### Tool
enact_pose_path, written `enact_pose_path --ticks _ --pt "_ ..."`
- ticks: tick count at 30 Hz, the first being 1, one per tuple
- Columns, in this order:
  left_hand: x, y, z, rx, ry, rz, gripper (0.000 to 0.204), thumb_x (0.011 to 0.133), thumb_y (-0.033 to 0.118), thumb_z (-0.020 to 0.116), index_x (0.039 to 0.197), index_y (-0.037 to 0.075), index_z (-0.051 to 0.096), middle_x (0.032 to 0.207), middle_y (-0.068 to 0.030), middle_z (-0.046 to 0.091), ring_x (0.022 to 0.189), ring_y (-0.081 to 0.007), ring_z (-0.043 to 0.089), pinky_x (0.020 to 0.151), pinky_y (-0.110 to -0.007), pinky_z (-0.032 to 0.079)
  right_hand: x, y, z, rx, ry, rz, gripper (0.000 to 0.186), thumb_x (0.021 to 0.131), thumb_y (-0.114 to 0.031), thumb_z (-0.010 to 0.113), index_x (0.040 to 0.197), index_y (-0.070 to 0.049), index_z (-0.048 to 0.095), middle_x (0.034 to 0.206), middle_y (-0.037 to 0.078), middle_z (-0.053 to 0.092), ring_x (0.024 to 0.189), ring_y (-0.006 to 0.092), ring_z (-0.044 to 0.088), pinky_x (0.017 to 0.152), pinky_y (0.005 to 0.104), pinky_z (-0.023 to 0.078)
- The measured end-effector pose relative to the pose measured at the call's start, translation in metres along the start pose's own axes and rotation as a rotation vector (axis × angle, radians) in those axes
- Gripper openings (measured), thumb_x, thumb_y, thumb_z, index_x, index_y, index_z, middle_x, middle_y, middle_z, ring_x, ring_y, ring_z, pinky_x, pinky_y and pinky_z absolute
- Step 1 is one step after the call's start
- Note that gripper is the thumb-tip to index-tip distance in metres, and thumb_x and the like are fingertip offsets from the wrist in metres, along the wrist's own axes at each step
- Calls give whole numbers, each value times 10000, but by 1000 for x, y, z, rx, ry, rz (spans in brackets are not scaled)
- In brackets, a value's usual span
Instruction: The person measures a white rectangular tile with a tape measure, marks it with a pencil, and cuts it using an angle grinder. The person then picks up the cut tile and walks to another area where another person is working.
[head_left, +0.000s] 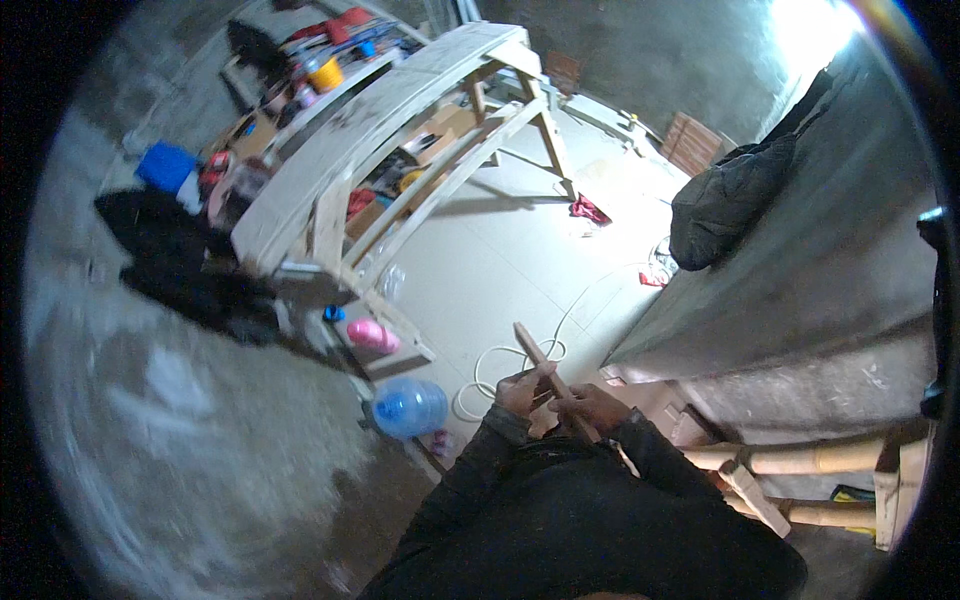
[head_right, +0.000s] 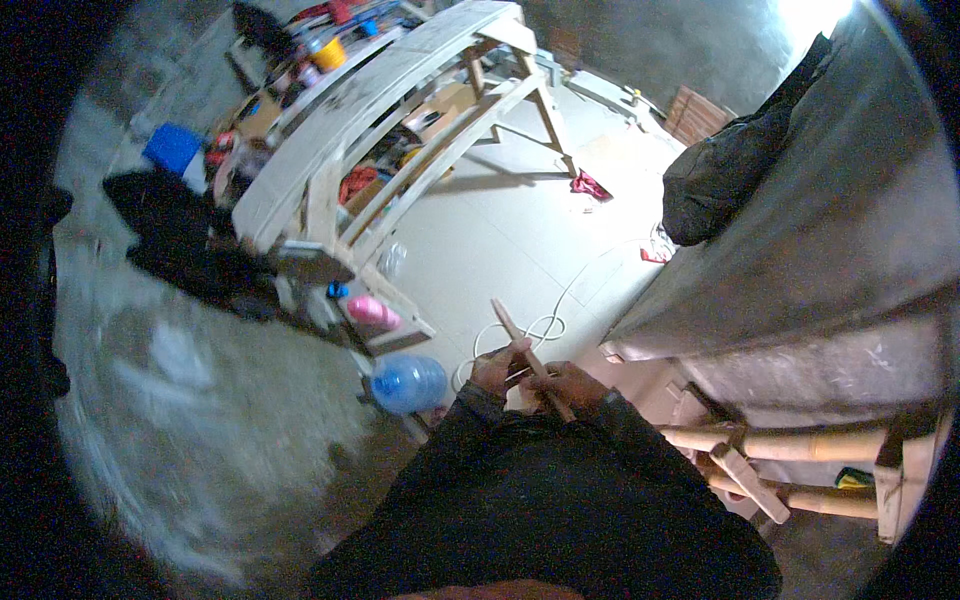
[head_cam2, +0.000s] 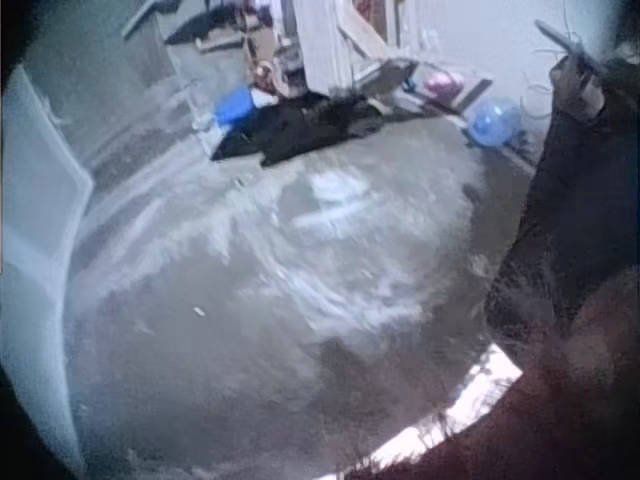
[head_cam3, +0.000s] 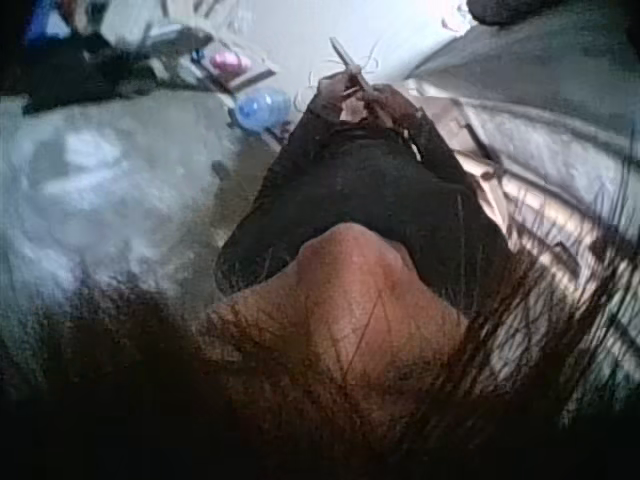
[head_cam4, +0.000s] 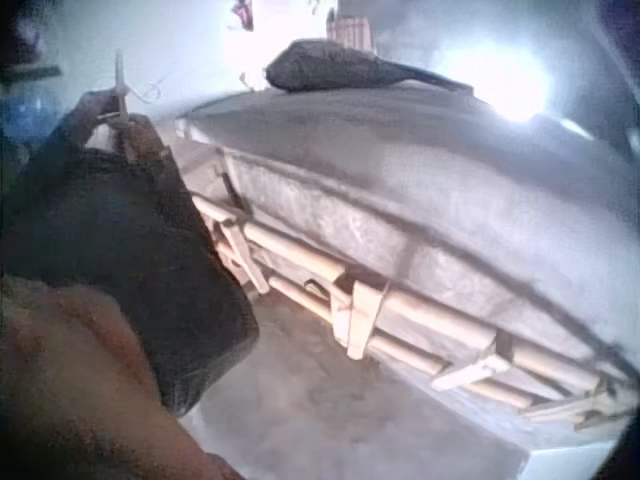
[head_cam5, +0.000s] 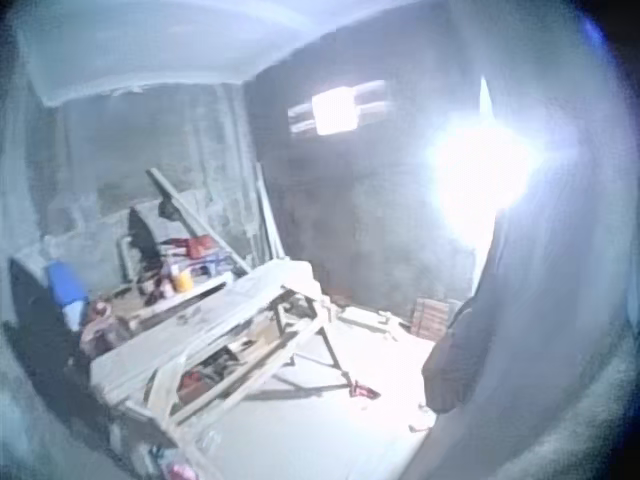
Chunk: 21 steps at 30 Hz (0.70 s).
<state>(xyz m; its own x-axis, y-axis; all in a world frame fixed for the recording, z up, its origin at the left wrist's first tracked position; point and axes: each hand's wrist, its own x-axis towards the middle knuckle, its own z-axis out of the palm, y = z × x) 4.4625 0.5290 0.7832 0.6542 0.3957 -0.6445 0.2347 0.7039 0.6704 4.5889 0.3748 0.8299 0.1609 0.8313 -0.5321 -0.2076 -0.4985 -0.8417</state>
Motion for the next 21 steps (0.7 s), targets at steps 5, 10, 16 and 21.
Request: enact_pose_path --ticks 5,10,16,21 --pt "140 90 87 70 -145 -245 244 918 201 814 1023 -12 759 896 -64 744 758 -186 730 676 -325 611 43 -39 -94 436 226 42 382 1031 -366 674 1012 15 700 828 67 669 734 186 648 672 332 499" --pt "274 153 180 210 -264 -388 211 918 253 810 975 69 725 878 -27 727 768 -148 707 702 -309 600 102 -72 -202 821 449 -102 322 1019 -316 682 971 2 698 825 56 658 717 158 620 656 327 481" --pt "401 257 260 292 -422 -427 262 975 368 749 1048 124 686 968 0 705 910 -139 683 841 -323 570 172 -141 -334 787 521 -88 298 945 -305 789 978 -18 714 811 36 666 673 129 618 597 284 457" --pt "478 313 320 316 -534 -447 340 991 276 728 1223 32 680 1136 -93 732 1133 -228 698 1023 -408 566 201 -175 -423 637 653 -145 382 927 -326 815 1065 15 715 811 13 669 672 93 570 599 268 442"
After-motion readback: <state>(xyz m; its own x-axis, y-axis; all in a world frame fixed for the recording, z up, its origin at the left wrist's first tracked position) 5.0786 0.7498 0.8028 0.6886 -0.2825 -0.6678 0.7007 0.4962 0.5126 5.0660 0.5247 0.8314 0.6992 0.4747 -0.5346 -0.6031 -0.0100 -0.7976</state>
